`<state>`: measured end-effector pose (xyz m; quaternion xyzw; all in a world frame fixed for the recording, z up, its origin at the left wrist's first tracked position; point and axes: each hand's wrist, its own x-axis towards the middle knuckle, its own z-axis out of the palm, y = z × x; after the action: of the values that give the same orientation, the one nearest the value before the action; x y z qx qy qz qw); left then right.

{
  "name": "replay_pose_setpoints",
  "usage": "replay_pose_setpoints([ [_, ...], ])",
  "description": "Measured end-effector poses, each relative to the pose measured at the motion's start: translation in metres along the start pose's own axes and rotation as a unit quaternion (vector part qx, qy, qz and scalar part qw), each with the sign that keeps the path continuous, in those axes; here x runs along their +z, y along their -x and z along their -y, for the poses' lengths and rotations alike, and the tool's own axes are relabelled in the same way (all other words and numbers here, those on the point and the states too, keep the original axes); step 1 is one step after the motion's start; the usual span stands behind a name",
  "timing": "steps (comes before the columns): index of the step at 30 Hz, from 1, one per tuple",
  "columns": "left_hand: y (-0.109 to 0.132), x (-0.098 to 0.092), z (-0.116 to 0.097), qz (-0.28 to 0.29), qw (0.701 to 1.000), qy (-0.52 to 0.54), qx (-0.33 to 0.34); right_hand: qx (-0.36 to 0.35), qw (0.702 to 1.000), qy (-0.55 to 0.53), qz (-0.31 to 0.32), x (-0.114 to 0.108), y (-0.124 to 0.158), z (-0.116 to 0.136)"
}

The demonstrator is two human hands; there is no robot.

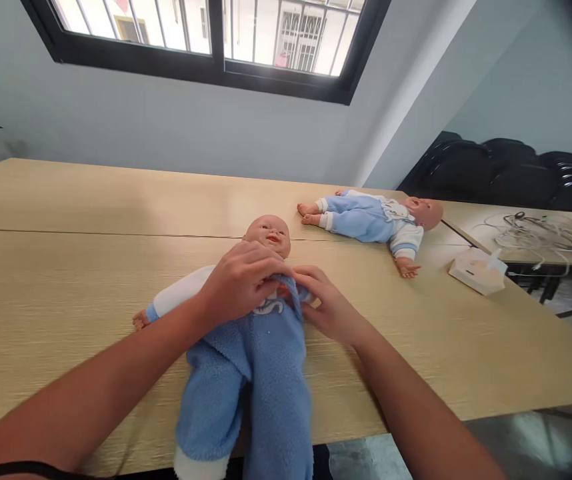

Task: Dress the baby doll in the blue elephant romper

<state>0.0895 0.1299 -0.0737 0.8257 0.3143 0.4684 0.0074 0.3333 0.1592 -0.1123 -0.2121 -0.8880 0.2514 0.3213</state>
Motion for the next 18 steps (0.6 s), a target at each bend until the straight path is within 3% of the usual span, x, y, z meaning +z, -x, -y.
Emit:
replay_pose_setpoints([
  [3, -0.001, 0.004, 0.008, -0.036, 0.996, 0.048, -0.062, 0.014, 0.995, -0.100, 0.009, -0.001, 0.003, 0.003],
  [5, -0.001, 0.007, 0.014, -0.029, 0.997, 0.057, -0.052, 0.033, 0.986, -0.162, 0.001, -0.001, 0.005, 0.005],
  [12, 0.004, 0.000, 0.023, 0.066, 0.994, 0.000, 0.084, 0.118, 0.913, -0.389, -0.020, 0.003, 0.002, 0.005],
  [15, 0.006, -0.003, 0.016, 0.143, 0.985, -0.015, 0.097, 0.168, 0.882, -0.436, -0.066, 0.007, -0.001, 0.007],
  [18, 0.007, -0.001, 0.007, 0.153, 0.982, -0.056, 0.093, 0.210, 0.855, -0.467, -0.081, 0.009, -0.003, 0.013],
])
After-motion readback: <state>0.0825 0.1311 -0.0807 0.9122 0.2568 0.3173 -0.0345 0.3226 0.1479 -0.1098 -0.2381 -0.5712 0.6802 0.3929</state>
